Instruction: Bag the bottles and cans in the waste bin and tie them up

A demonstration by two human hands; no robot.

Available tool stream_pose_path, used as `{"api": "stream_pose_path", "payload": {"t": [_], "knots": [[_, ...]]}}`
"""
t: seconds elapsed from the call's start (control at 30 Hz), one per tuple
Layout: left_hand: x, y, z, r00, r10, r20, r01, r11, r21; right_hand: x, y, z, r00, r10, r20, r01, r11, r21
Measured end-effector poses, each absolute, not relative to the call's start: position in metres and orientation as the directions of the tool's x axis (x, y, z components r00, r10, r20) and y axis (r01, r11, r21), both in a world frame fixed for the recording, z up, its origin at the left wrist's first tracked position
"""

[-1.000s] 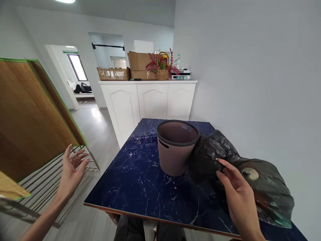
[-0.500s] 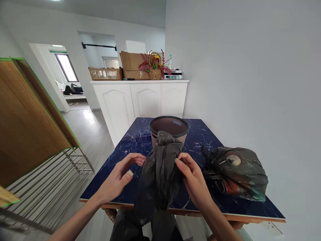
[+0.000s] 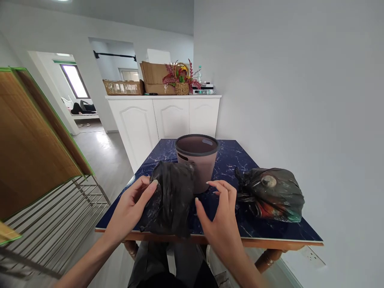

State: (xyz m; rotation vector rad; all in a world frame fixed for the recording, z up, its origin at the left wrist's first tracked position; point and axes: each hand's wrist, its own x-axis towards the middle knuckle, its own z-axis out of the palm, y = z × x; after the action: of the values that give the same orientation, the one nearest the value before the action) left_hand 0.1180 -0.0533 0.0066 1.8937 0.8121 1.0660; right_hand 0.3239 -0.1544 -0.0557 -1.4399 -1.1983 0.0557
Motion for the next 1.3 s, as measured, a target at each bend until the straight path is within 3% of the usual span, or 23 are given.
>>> {"api": "stream_pose_path", "payload": {"t": [0.1,0.27,0.5,0.63,0.73,0.83,0.97,1.1,1.17,1.3], "knots": [[0.117,-0.071,0.011,0.464,0.792,0.398,0.153,-0.514,0.844,0.292,-0.176,-0.039,0.349,0.695,0.628,0.642,0.311,-0.701],[0.108,-0.081,0.025,0.472,0.77,0.429,0.175,-0.559,0.811,0.276,-0.168,-0.023,0.182,0.845,0.503,0.53,0.347,-0.774],[0.062,-0.064,0.029,0.401,0.858,0.321,0.012,-0.356,0.934,0.302,-0.15,-0.033,0.221,0.866,0.448,0.412,0.334,-0.848],[0.045,-0.063,0.026,0.316,0.927,0.203,-0.061,-0.194,0.979,0.306,-0.148,-0.033,0.29,0.837,0.464,0.442,0.313,-0.841],[0.037,-0.066,0.028,0.31,0.935,0.172,-0.03,-0.171,0.985,0.302,-0.144,-0.028,0.328,0.807,0.491,0.514,0.284,-0.81],[0.028,-0.067,0.032,0.356,0.908,0.22,0.058,-0.256,0.965,0.299,-0.139,-0.019,0.304,0.806,0.508,0.558,0.282,-0.78],[0.017,-0.065,0.037,0.305,0.853,0.423,0.318,-0.51,0.799,0.295,-0.137,-0.005,0.245,0.802,0.545,0.532,0.359,-0.767],[0.019,-0.068,0.049,0.173,0.651,0.739,0.441,-0.722,0.533,0.287,-0.14,0.009,0.174,0.801,0.573,0.497,0.431,-0.753],[0.027,-0.071,0.058,0.342,0.589,0.732,0.478,-0.78,0.404,0.283,-0.141,0.016,0.124,0.805,0.579,0.509,0.45,-0.734],[0.047,-0.061,0.066,0.669,0.551,0.499,0.515,-0.828,0.224,0.279,-0.143,0.024,0.05,0.791,0.609,0.564,0.481,-0.671]]}}
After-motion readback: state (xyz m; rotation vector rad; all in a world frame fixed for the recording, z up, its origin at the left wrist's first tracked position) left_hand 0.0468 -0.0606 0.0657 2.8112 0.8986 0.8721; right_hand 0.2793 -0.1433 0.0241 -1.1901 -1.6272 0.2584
